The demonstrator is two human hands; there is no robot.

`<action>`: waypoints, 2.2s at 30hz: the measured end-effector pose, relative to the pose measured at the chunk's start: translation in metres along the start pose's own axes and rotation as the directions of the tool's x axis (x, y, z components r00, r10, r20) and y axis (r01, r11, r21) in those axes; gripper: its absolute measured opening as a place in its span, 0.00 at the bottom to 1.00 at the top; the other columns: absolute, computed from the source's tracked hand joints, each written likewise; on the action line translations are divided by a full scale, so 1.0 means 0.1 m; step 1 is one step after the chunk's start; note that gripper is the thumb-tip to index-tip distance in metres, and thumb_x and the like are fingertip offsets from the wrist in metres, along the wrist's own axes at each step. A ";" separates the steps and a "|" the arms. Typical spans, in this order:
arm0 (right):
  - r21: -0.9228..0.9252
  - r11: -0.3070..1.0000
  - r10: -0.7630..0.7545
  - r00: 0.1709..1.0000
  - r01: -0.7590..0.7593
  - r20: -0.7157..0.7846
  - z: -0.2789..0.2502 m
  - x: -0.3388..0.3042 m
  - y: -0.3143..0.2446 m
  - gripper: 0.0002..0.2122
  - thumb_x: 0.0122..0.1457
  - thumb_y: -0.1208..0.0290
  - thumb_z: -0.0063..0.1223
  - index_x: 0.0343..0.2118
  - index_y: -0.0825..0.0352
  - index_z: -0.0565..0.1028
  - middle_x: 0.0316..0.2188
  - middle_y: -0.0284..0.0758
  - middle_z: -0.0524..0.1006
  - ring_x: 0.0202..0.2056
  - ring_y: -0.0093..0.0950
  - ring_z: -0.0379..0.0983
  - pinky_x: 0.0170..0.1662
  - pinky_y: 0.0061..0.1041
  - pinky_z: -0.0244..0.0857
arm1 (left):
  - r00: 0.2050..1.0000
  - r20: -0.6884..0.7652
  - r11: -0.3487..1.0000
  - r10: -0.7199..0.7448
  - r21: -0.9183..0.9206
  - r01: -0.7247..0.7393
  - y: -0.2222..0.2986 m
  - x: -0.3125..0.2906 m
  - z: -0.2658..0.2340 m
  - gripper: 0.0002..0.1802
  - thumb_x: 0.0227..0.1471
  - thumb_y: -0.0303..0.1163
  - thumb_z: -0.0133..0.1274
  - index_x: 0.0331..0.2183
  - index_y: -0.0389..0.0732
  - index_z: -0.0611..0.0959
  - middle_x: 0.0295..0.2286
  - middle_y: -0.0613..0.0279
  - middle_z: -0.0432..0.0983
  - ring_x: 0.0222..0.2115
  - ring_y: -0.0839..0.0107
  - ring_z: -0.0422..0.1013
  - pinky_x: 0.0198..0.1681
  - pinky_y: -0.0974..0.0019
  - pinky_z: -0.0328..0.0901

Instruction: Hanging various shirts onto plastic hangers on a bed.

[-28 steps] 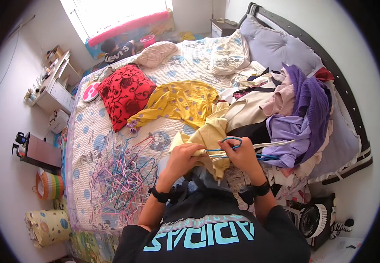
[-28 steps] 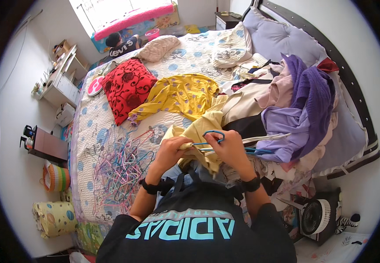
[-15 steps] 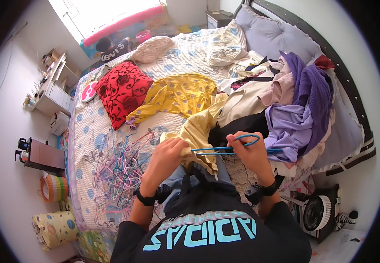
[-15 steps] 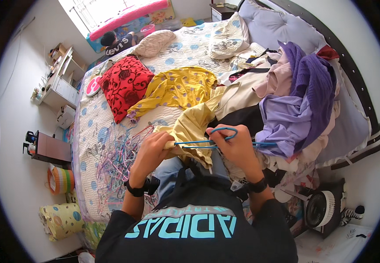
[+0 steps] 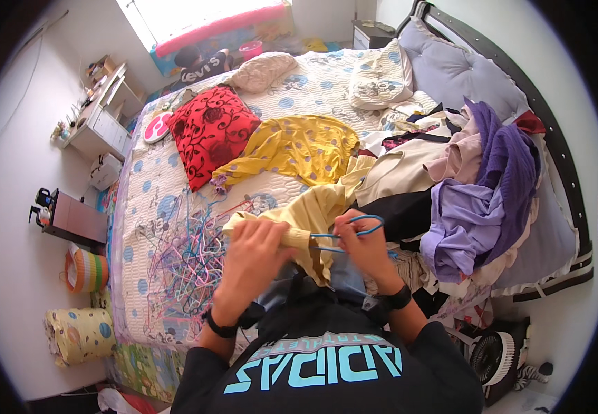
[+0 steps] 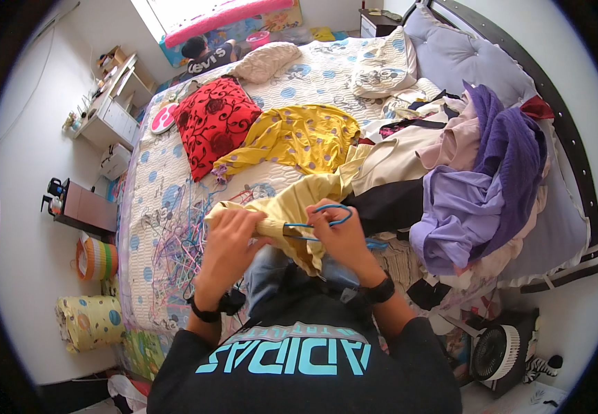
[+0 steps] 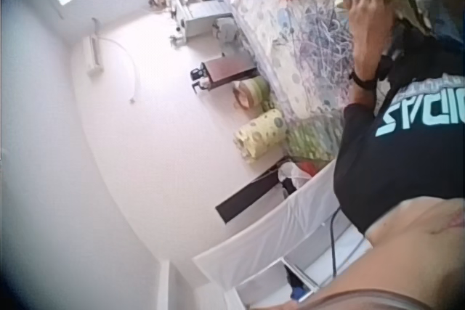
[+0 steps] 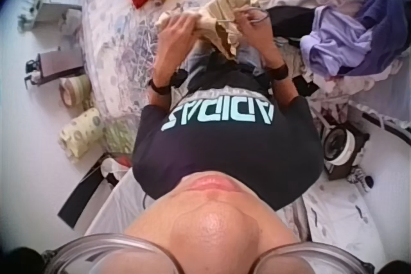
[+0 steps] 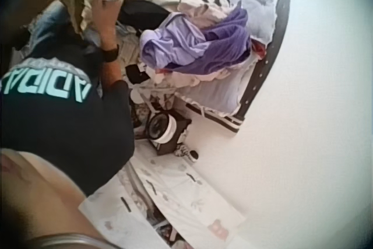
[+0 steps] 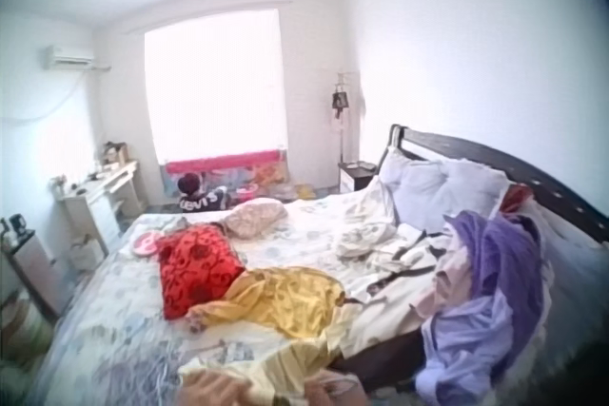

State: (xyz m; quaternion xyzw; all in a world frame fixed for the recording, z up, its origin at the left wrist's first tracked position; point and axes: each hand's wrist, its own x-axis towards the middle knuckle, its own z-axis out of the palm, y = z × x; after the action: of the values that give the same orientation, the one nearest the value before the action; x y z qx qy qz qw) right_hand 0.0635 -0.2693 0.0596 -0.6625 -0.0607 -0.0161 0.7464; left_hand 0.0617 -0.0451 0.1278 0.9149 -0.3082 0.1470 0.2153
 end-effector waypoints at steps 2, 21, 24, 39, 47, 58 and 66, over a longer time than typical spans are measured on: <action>-0.030 0.999 -0.010 0.998 0.012 0.058 -0.02 0.03 -0.12 0.06 0.61 0.74 0.51 0.34 0.73 0.76 0.20 0.27 0.76 0.22 0.10 0.66 0.24 0.13 0.59 | 1.000 0.017 0.994 -0.016 0.112 0.014 -0.12 -0.04 -0.03 0.14 0.42 0.33 0.63 0.32 0.40 0.78 0.28 0.58 0.76 0.32 0.57 0.72 0.39 0.56 0.63; -0.646 0.486 -0.632 0.747 0.589 0.205 0.12 0.20 0.30 0.13 0.49 0.72 0.61 0.38 0.67 0.74 0.30 0.38 0.76 0.32 0.44 0.73 0.41 0.38 0.68 | 0.872 -0.267 0.867 -0.409 -0.412 0.280 -0.85 -0.27 -0.23 0.04 0.54 0.25 0.53 0.33 0.34 0.79 0.22 0.58 0.75 0.23 0.74 0.72 0.28 0.70 0.63; -0.530 0.559 -0.368 0.763 0.638 0.531 0.06 0.20 0.73 0.16 0.50 0.73 0.63 0.42 0.64 0.74 0.33 0.38 0.77 0.35 0.39 0.76 0.39 0.33 0.70 | 0.812 -0.247 0.691 -0.529 -0.681 0.243 -0.98 -0.39 -0.18 0.09 0.61 0.28 0.50 0.36 0.32 0.80 0.27 0.69 0.77 0.29 0.84 0.68 0.31 0.76 0.63; -0.579 0.409 -0.306 0.703 0.706 0.641 0.19 0.19 0.67 0.11 0.49 0.61 0.63 0.31 0.61 0.78 0.37 0.33 0.74 0.36 0.34 0.73 0.38 0.33 0.68 | 0.607 -0.338 0.516 -0.719 -0.845 0.141 -1.09 -0.64 -0.23 0.15 0.62 0.34 0.51 0.42 0.30 0.80 0.31 0.67 0.79 0.31 0.83 0.70 0.35 0.77 0.65; -0.597 0.561 -0.264 0.808 0.573 0.527 -0.25 0.40 0.53 0.14 0.47 0.60 0.68 0.29 0.65 0.81 0.31 0.34 0.76 0.33 0.36 0.75 0.37 0.32 0.70 | 0.689 -0.399 0.731 -0.605 -0.621 0.282 -1.14 -0.81 -0.34 0.13 0.61 0.33 0.50 0.36 0.31 0.81 0.25 0.68 0.75 0.26 0.82 0.68 0.30 0.74 0.62; -0.705 0.280 -0.415 0.745 0.651 0.523 -0.57 0.49 -0.81 0.11 0.38 0.68 0.71 0.25 0.63 0.79 0.27 0.28 0.76 0.32 0.29 0.73 0.35 0.28 0.69 | 0.906 -0.231 0.874 -0.353 -0.428 0.231 -0.98 -0.72 -0.42 0.12 0.59 0.33 0.50 0.29 0.33 0.79 0.16 0.62 0.68 0.17 0.76 0.65 0.22 0.69 0.58; -0.755 0.195 -0.393 0.755 0.626 0.524 -0.62 0.37 -0.99 0.15 0.35 0.68 0.70 0.24 0.65 0.74 0.31 0.28 0.76 0.36 0.31 0.73 0.38 0.30 0.70 | 0.963 -0.066 0.912 -0.260 -0.344 0.223 -0.98 -0.82 -0.43 0.06 0.55 0.26 0.51 0.29 0.33 0.79 0.17 0.57 0.69 0.17 0.69 0.67 0.23 0.67 0.60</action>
State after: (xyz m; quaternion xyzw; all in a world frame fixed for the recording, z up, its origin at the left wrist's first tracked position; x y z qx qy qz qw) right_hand 0.0942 -0.3403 0.1539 -0.8918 -0.3387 -0.2222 0.2017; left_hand 0.0548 0.0874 0.1021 0.8868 -0.2007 0.1150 0.4001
